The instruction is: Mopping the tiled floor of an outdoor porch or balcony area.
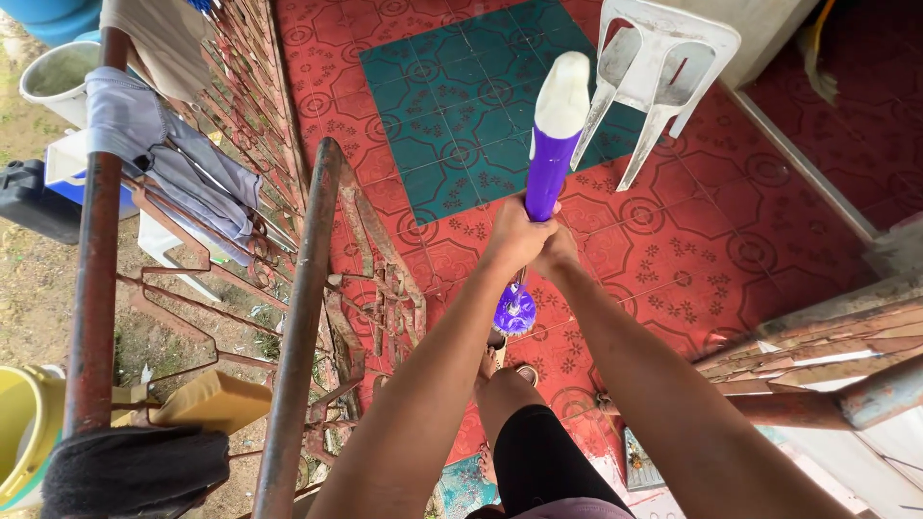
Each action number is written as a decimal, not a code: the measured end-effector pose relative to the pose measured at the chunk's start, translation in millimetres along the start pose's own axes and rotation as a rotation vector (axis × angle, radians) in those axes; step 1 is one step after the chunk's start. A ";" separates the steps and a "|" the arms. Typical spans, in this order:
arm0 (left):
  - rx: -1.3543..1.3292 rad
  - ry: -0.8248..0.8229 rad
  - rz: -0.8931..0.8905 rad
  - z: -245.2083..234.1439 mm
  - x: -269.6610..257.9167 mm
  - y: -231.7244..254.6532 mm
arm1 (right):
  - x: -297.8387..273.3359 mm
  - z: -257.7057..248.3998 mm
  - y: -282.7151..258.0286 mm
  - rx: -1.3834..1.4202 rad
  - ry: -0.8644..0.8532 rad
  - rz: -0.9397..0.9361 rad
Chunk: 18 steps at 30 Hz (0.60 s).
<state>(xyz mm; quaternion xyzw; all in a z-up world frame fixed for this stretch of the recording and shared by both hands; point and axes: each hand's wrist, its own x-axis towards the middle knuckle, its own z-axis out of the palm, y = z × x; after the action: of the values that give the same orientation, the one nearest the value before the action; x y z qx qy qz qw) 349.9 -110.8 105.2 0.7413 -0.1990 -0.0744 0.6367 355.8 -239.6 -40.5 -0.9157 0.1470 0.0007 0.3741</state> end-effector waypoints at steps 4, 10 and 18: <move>-0.036 -0.025 0.000 -7.7 -1.3 -17.8 | -44.1 -15.3 -50.5 -0.048 0.085 0.067; -0.011 -0.056 0.020 -16.7 -10.8 -28.8 | -57.9 -11.9 -61.1 -0.012 -0.039 0.199; -0.152 -0.022 -0.046 -30.1 -13.3 -63.4 | -54.2 6.2 -56.9 -0.227 -0.206 0.122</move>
<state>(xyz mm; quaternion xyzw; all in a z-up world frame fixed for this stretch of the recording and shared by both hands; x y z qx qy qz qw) 361.5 -71.1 46.9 0.6945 -0.1825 -0.1118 0.6869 319.9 -182.3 0.1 -0.9364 0.1624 0.1341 0.2807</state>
